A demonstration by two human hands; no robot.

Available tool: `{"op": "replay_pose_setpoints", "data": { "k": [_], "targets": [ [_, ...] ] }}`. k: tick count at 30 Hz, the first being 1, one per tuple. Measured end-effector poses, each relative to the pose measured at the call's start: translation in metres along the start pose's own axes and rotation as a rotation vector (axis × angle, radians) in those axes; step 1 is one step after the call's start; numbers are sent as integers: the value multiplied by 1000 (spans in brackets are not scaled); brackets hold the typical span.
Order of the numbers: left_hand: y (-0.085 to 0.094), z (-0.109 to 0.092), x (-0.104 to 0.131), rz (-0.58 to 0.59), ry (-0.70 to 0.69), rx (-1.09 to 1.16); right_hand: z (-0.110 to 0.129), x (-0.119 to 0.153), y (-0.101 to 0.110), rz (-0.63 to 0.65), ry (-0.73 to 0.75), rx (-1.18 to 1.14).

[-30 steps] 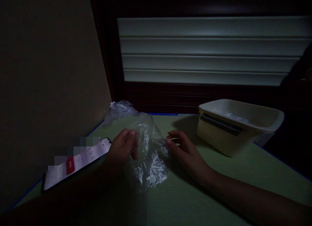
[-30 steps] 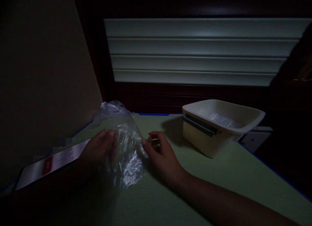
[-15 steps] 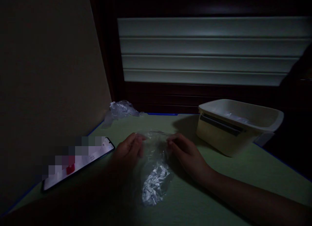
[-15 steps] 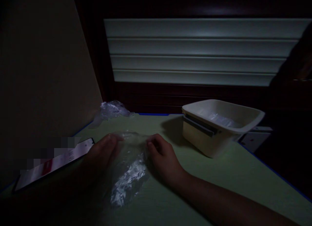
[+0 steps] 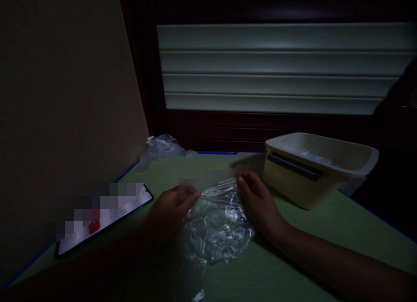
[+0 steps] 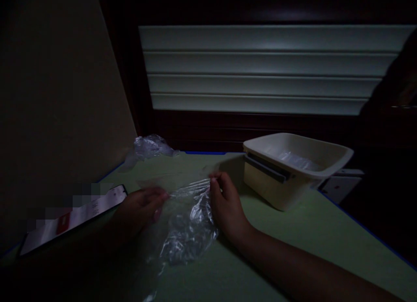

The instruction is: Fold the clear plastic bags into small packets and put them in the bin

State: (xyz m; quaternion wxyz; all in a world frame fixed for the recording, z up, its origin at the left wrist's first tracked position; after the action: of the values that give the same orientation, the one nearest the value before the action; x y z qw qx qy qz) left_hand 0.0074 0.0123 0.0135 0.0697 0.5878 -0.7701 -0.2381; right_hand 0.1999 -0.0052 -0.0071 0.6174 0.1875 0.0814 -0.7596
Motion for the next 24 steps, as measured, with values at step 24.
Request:
{"op": "replay_pose_setpoints", "data": {
  "k": [24],
  "targets": [
    [-10, 11, 6, 386, -444, -705, -1, -14, 6, 158, 170, 363]
  ]
}}
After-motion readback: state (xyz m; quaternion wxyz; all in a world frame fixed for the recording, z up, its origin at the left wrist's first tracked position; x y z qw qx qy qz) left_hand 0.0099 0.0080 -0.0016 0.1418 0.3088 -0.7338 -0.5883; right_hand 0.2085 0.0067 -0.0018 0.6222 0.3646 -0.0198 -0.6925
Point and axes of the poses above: each hand's wrist, its own x-axis away from the middle knuckle, its own y-axis out of the back of the hand, z = x × y, the point moved 3 cm from there along -x, towards the middle knuckle, and after that the axes turned 6 degrees about z, right-handed, at the moved point
